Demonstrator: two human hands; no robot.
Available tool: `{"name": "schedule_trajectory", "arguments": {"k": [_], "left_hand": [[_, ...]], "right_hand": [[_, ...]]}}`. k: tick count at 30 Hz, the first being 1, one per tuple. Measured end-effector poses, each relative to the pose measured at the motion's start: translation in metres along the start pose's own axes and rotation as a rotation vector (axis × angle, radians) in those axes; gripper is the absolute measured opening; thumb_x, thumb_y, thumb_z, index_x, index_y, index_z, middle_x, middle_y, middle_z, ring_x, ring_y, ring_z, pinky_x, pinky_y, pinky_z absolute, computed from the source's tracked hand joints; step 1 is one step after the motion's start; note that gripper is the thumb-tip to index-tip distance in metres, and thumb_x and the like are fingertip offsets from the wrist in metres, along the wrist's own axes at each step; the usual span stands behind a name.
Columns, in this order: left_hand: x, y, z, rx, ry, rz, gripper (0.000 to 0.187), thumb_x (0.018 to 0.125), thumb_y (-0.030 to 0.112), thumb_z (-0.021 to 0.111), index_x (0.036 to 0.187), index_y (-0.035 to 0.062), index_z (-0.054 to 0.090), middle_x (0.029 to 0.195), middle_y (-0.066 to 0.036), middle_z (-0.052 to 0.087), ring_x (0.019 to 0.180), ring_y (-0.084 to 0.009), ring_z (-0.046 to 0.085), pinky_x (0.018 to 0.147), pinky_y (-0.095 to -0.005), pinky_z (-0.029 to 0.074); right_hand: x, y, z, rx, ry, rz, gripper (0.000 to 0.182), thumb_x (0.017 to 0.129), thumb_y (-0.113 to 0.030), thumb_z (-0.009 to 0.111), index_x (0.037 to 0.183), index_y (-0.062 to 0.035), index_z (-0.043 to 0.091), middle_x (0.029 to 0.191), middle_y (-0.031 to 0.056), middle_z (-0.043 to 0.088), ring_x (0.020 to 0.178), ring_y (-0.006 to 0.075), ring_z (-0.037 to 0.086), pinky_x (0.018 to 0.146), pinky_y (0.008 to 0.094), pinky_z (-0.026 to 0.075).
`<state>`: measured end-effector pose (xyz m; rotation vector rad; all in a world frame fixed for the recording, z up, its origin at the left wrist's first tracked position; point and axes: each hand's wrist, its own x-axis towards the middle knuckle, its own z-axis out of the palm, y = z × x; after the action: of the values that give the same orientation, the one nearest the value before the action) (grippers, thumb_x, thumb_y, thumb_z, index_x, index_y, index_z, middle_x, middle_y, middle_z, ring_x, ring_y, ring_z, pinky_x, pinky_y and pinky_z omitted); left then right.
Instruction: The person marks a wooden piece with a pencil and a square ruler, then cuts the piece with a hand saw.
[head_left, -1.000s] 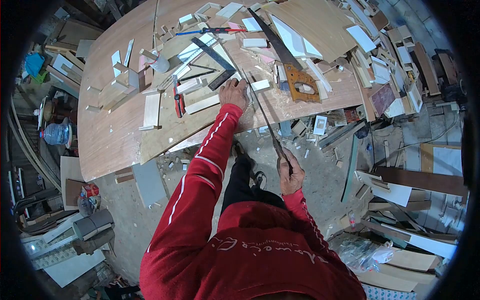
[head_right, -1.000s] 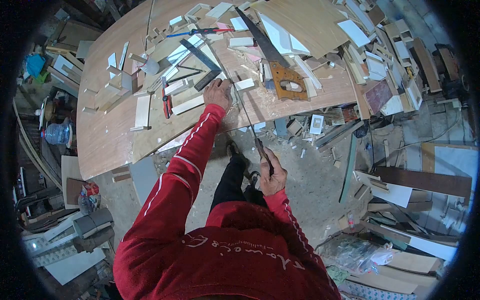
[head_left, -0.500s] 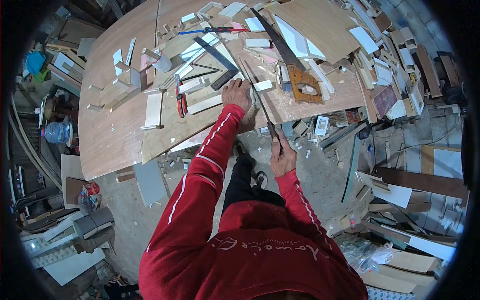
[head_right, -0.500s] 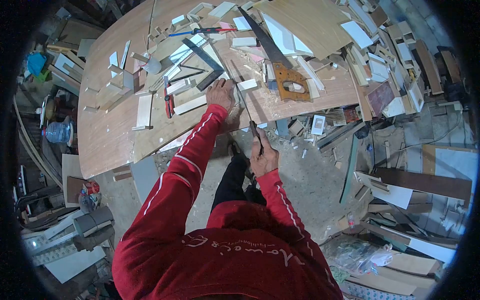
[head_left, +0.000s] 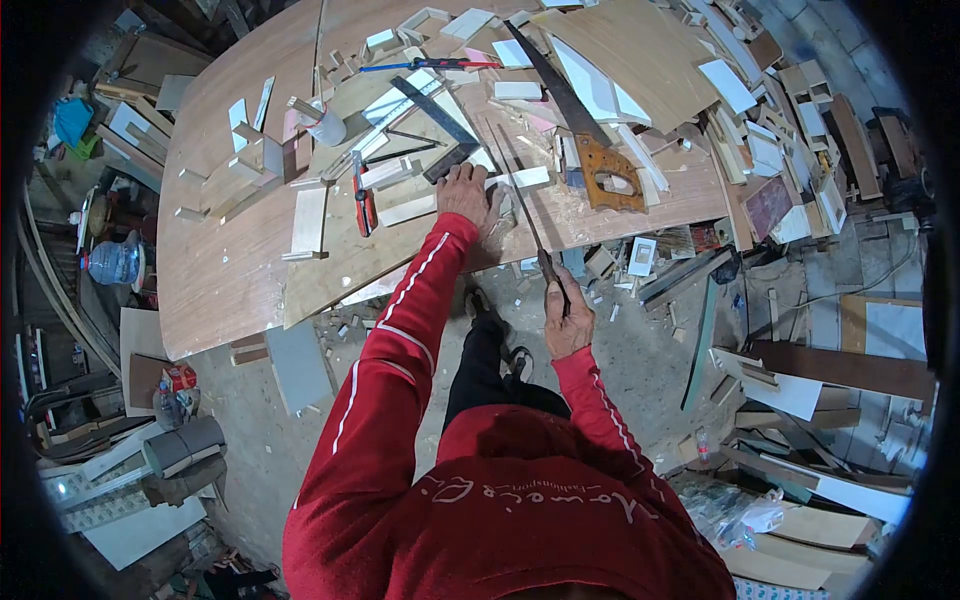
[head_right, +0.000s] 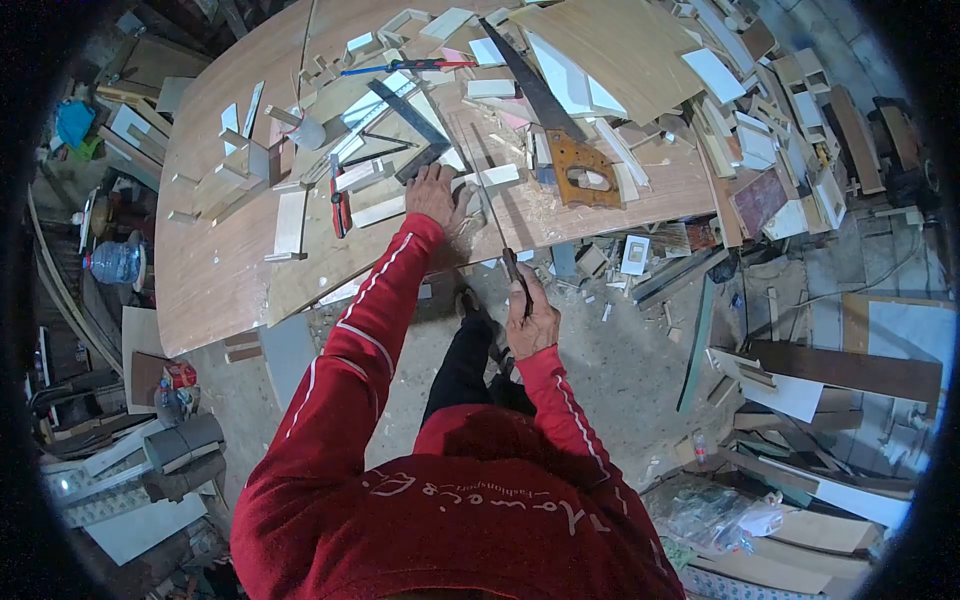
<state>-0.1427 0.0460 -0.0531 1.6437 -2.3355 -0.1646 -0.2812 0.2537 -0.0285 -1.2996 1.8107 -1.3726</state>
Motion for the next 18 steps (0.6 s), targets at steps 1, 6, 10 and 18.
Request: {"name": "schedule_trajectory", "arguments": {"k": [1, 6, 10, 18], "left_hand": [[0.000, -0.001, 0.002, -0.003, 0.005, 0.012, 0.045, 0.085, 0.045, 0.057, 0.108, 0.0065, 0.058, 0.106, -0.014, 0.055, 0.107, -0.0319, 0.051, 0.088, -0.0487, 0.040], [-0.006, -0.006, 0.005, -0.055, 0.013, 0.087, 0.036, 0.084, 0.040, 0.058, 0.108, 0.0133, 0.061, 0.108, -0.010, 0.055, 0.105, -0.0294, 0.050, 0.086, -0.0466, 0.040], [-0.009, -0.003, 0.020, -0.024, 0.166, 0.087, 0.034, 0.082, 0.037, 0.062, 0.111, 0.0179, 0.063, 0.109, -0.007, 0.053, 0.106, -0.0277, 0.047, 0.085, -0.0469, 0.037], [-0.005, 0.004, 0.021, -0.019, 0.091, 0.011, 0.033, 0.079, 0.033, 0.065, 0.108, 0.0165, 0.064, 0.107, -0.007, 0.052, 0.105, -0.0270, 0.046, 0.086, -0.0484, 0.033]], "right_hand": [[0.000, 0.000, 0.000, -0.004, -0.002, 0.001, 0.029, 0.097, -0.016, 0.049, 0.123, -0.0044, 0.057, 0.103, 0.0147, 0.066, 0.090, 0.0160, 0.061, 0.080, 0.0289, 0.048], [0.001, 0.003, 0.001, -0.041, -0.016, -0.014, 0.032, 0.094, -0.017, 0.051, 0.124, -0.0114, 0.057, 0.097, 0.0189, 0.067, 0.080, 0.0317, 0.070, 0.065, 0.0356, 0.052], [0.004, 0.009, 0.003, -0.060, 0.002, -0.085, 0.033, 0.094, -0.017, 0.051, 0.125, -0.0123, 0.057, 0.095, 0.0192, 0.067, 0.076, 0.0314, 0.070, 0.063, 0.0357, 0.051], [0.009, 0.004, -0.001, -0.021, -0.061, -0.031, 0.033, 0.094, -0.017, 0.051, 0.127, -0.0107, 0.056, 0.100, 0.0202, 0.068, 0.088, 0.0315, 0.069, 0.070, 0.0341, 0.052]]}}
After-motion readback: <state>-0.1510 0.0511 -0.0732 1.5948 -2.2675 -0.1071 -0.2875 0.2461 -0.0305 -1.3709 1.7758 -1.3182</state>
